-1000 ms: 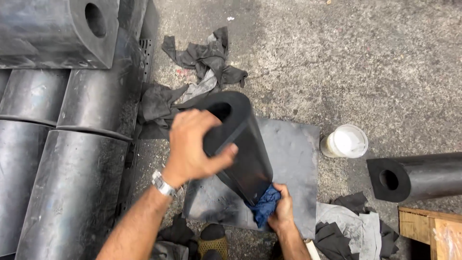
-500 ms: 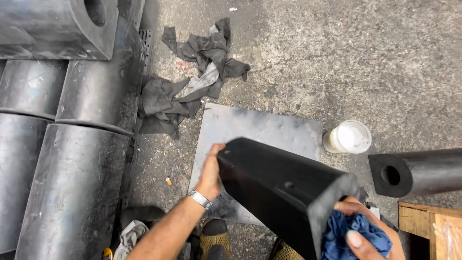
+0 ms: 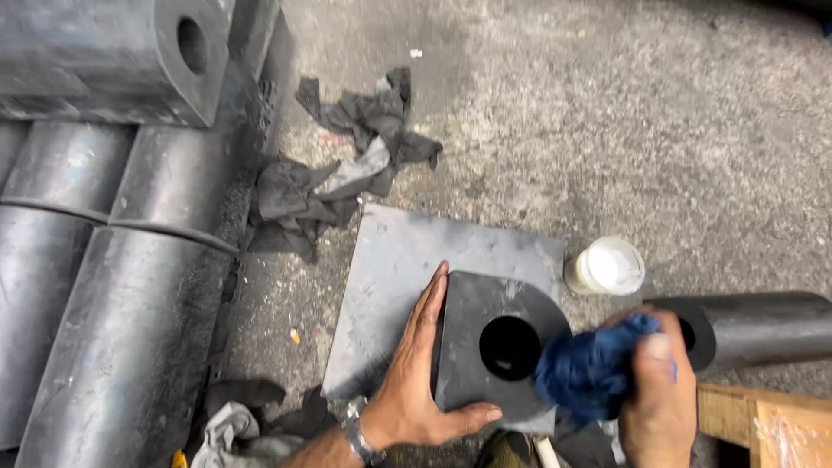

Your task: Cleaning and preparing black rubber industrial components using a rag and a stick.

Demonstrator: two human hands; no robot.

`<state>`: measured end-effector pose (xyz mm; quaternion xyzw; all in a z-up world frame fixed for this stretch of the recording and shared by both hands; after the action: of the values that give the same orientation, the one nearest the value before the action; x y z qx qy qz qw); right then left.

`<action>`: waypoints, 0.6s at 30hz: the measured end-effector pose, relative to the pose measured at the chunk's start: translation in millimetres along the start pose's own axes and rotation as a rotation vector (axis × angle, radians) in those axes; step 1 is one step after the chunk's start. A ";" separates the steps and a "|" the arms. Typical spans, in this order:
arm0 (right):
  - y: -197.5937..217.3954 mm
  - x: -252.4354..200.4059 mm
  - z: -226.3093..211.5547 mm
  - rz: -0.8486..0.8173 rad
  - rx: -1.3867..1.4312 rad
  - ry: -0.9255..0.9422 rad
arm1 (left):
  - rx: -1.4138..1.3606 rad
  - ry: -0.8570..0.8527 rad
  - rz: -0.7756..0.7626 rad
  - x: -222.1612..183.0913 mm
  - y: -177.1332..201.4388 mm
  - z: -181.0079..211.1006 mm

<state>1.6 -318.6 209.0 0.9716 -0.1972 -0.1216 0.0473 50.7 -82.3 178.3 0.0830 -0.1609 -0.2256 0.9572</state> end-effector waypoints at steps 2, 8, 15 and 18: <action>-16.1 -16.9 -35.9 -0.018 -0.241 0.381 | 0.081 -0.067 -0.053 1.3 1.2 6.3; -42.2 8.8 -30.7 -0.022 -1.213 0.647 | -0.102 0.051 -0.036 -5.4 -7.8 2.1; -156.2 44.6 -64.7 -0.281 -1.097 0.834 | -0.034 0.089 -0.055 -19.6 -14.2 -22.6; -143.1 54.4 -68.9 -0.304 -1.049 0.890 | -0.256 0.112 0.022 -11.8 -9.1 -15.1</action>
<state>120.9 -205.7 243.7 0.7948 0.0634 0.2031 0.5683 42.2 -83.6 158.9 -0.0293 -0.0782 -0.2290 0.9698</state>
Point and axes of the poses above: each hand's wrist, its own x-axis towards the middle knuckle, its own y-axis out of the back of the hand, z = x × y, the point moved 5 cm from there along x, towards the middle knuckle, and after that the axes turned 2 degrees about -z, right-handed, at the moved point
